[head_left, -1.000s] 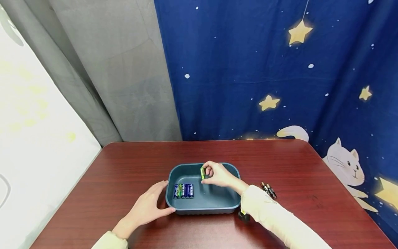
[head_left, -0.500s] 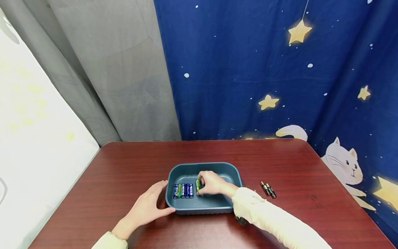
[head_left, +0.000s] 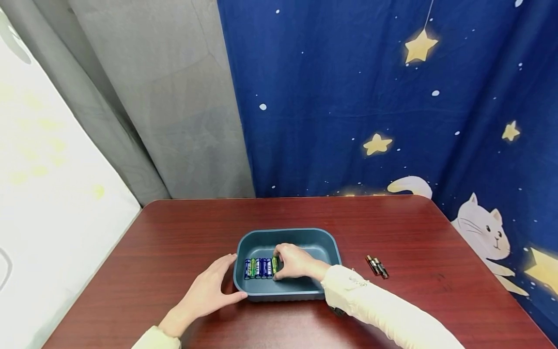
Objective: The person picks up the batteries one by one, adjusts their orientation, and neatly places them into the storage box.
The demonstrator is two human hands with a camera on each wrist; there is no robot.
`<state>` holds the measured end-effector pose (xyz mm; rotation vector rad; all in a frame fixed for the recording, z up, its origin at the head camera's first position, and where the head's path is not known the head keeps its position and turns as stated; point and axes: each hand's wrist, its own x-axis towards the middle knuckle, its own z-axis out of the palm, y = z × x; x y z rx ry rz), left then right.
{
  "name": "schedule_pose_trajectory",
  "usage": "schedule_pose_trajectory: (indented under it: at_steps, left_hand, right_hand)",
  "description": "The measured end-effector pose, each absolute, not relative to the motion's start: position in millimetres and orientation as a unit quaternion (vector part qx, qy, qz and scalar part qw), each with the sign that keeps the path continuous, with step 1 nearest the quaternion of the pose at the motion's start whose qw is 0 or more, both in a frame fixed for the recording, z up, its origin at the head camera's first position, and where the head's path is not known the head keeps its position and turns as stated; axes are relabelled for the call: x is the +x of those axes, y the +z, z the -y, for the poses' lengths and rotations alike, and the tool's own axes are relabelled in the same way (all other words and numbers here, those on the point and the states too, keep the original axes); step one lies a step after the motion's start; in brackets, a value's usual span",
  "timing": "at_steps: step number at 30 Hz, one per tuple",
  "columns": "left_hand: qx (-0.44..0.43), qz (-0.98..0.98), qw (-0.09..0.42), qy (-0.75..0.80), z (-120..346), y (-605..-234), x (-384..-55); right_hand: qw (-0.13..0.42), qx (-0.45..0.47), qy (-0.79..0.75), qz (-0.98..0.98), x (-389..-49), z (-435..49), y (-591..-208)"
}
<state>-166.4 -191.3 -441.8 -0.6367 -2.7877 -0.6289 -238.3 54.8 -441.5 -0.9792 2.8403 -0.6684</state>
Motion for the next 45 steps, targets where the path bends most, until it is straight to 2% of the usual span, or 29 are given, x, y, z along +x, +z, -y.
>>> schedule_pose_trajectory:
  at_steps: [10, 22, 35, 45]
  left_hand:
    - [-0.217, 0.947, 0.106, -0.211, 190.8, -442.1, -166.5]
    - [-0.216, 0.948, 0.105, -0.209, 191.2, -440.5, -165.5]
    - [-0.216, 0.948, 0.103, -0.209, 190.3, -440.8, -165.7]
    - [-0.211, 0.949, 0.101, -0.209, 190.9, -442.0, -166.1]
  right_hand:
    - [0.020, -0.335, -0.265, -0.904, -235.6, -67.1, -430.5]
    - [0.015, -0.330, -0.325, -0.886, -230.7, -104.1, -415.5]
    - [0.009, -0.294, -0.382, -0.876, -225.7, -172.7, -397.7]
    - [-0.008, -0.246, -0.403, -0.881, -216.6, -231.3, -410.2]
